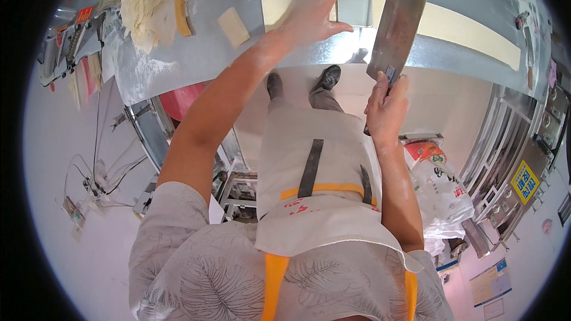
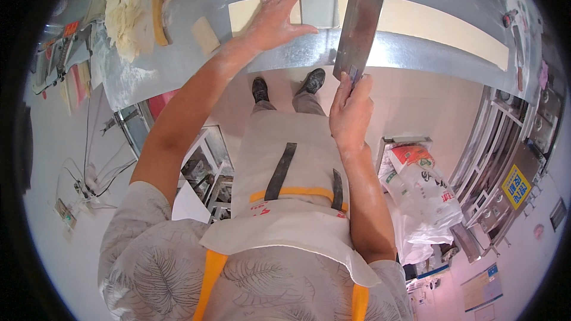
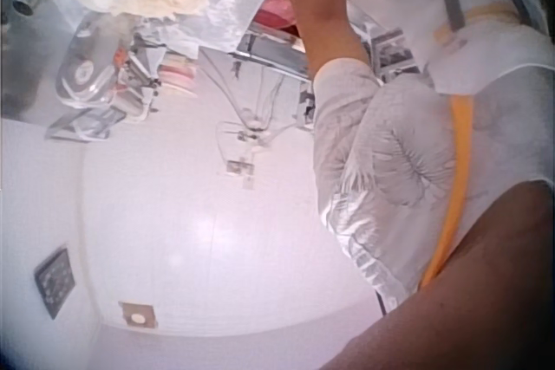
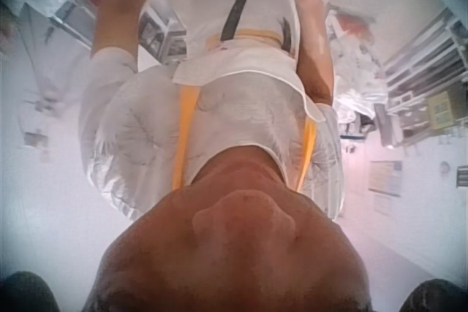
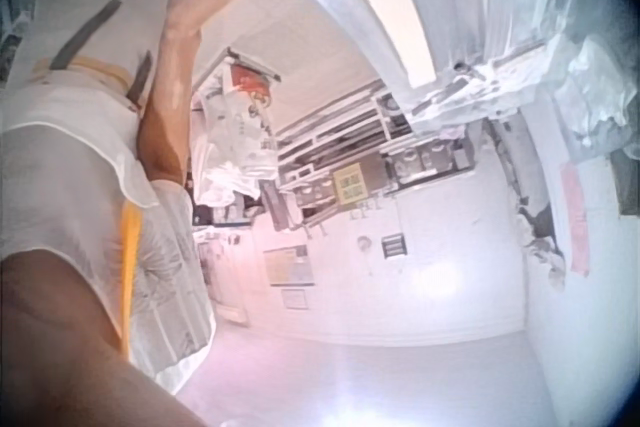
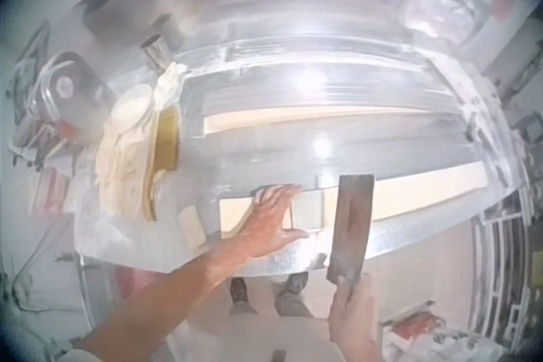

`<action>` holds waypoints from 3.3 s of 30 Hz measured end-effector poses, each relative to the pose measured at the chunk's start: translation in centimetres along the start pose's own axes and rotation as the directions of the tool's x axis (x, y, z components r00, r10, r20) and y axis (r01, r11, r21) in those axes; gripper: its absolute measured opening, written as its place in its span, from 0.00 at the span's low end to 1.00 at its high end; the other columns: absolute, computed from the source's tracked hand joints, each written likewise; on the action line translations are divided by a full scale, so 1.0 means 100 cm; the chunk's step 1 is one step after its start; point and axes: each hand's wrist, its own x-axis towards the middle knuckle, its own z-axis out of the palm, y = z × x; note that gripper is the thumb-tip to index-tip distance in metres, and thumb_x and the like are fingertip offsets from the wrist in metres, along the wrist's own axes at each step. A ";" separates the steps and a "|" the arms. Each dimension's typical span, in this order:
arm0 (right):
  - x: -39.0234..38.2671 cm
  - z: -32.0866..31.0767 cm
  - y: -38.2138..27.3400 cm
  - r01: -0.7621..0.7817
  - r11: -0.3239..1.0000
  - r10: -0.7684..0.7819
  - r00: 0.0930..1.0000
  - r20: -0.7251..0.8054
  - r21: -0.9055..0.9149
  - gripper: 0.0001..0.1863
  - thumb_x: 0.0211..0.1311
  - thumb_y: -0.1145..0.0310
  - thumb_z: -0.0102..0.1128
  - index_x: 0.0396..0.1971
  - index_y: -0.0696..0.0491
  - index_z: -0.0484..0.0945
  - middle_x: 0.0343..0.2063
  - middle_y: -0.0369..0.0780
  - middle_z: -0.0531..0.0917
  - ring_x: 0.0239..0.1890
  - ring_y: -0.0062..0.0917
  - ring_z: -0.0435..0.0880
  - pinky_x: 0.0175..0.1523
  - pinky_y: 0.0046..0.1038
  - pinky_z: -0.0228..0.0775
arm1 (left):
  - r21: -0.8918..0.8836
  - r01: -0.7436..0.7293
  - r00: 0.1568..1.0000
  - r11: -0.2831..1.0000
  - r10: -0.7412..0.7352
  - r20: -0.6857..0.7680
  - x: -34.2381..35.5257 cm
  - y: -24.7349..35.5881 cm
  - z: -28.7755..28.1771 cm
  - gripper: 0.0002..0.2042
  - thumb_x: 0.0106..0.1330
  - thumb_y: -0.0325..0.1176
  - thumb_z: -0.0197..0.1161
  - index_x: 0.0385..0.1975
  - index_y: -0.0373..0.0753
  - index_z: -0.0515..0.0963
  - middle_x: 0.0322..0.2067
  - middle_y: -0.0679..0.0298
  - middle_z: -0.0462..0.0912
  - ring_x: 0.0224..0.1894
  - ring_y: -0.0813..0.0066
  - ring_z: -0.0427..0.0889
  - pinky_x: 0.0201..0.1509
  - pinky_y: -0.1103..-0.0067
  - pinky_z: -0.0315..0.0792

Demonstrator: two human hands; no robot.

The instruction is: The person flattens a sheet of dough on a metal countertop, cuts it into strips, and then into smaller squares. They separate the squares by hand and place them into a plastic bag.

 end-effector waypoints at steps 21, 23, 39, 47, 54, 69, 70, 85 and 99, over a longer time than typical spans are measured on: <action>0.044 -0.013 -0.016 0.167 0.951 -0.136 0.982 0.131 -0.261 0.11 0.80 0.69 0.52 0.43 0.59 0.61 0.22 0.61 0.80 0.29 0.65 0.82 0.33 0.59 0.69 | 0.013 0.005 0.999 1.000 -0.005 -0.043 -0.005 0.002 -0.002 0.42 0.55 0.50 0.82 0.70 0.46 0.73 0.65 0.57 0.78 0.71 0.51 0.70 0.77 0.58 0.62; 0.045 -0.013 -0.018 0.162 0.943 -0.128 0.983 0.135 -0.289 0.11 0.80 0.69 0.52 0.43 0.59 0.61 0.21 0.61 0.81 0.29 0.65 0.82 0.33 0.59 0.70 | 0.009 -0.013 0.999 1.000 0.013 -0.048 -0.005 0.000 -0.002 0.41 0.55 0.49 0.82 0.69 0.46 0.73 0.65 0.58 0.78 0.70 0.52 0.70 0.77 0.59 0.62; 0.049 0.004 -0.015 0.139 0.909 -0.058 0.975 0.212 -0.394 0.11 0.78 0.71 0.50 0.47 0.62 0.61 0.26 0.63 0.83 0.33 0.65 0.84 0.36 0.59 0.76 | 0.028 -0.089 0.995 0.996 0.091 -0.052 -0.004 -0.001 -0.002 0.31 0.56 0.46 0.82 0.60 0.45 0.82 0.67 0.66 0.78 0.69 0.56 0.72 0.74 0.60 0.65; 0.050 0.013 0.001 0.157 0.933 -0.100 0.977 0.186 -0.323 0.10 0.78 0.72 0.50 0.46 0.63 0.62 0.25 0.62 0.83 0.32 0.63 0.85 0.36 0.58 0.76 | 0.264 -0.225 0.972 0.938 0.236 -0.010 0.010 0.015 -0.015 0.24 0.65 0.43 0.74 0.59 0.43 0.82 0.62 0.63 0.83 0.60 0.58 0.80 0.70 0.61 0.70; 0.023 -0.026 0.016 0.209 0.975 -0.215 0.972 -0.090 -0.076 0.11 0.80 0.69 0.55 0.42 0.60 0.65 0.24 0.58 0.82 0.28 0.59 0.84 0.32 0.52 0.73 | -0.099 0.244 0.949 0.965 -0.259 -0.182 0.057 0.021 -0.018 0.14 0.73 0.41 0.67 0.49 0.39 0.87 0.44 0.58 0.90 0.44 0.57 0.86 0.52 0.70 0.78; 0.023 -0.059 0.062 0.086 0.995 -0.091 0.988 -0.122 -0.046 0.14 0.82 0.65 0.55 0.38 0.57 0.63 0.17 0.46 0.78 0.17 0.37 0.80 0.23 0.38 0.69 | 0.140 -0.022 1.000 0.990 0.022 0.004 0.050 0.057 0.046 0.45 0.54 0.53 0.82 0.72 0.46 0.68 0.66 0.55 0.76 0.70 0.50 0.69 0.76 0.55 0.58; 0.024 -0.057 0.064 0.120 0.990 -0.128 0.983 -0.134 -0.068 0.15 0.83 0.64 0.54 0.36 0.56 0.62 0.13 0.41 0.76 0.12 0.26 0.79 0.19 0.33 0.68 | 0.098 -0.019 1.000 0.995 0.018 0.004 0.050 0.056 0.047 0.45 0.54 0.52 0.82 0.72 0.46 0.69 0.66 0.55 0.76 0.70 0.50 0.70 0.75 0.56 0.59; 0.045 -0.064 0.031 0.151 0.983 -0.157 0.987 -0.041 -0.107 0.11 0.81 0.69 0.54 0.41 0.59 0.63 0.24 0.61 0.81 0.29 0.64 0.81 0.30 0.53 0.69 | -0.012 -0.054 0.996 0.998 0.053 -0.067 0.048 0.045 0.049 0.43 0.52 0.49 0.84 0.68 0.44 0.72 0.65 0.59 0.77 0.68 0.53 0.72 0.73 0.59 0.63; 0.074 -0.069 0.013 0.092 0.956 -0.058 0.990 0.129 -0.278 0.11 0.80 0.70 0.52 0.42 0.59 0.62 0.22 0.62 0.81 0.31 0.65 0.83 0.33 0.59 0.72 | -0.035 -0.040 0.998 0.999 0.038 -0.054 0.049 0.045 0.047 0.41 0.52 0.47 0.84 0.66 0.43 0.73 0.65 0.60 0.77 0.68 0.53 0.71 0.72 0.59 0.64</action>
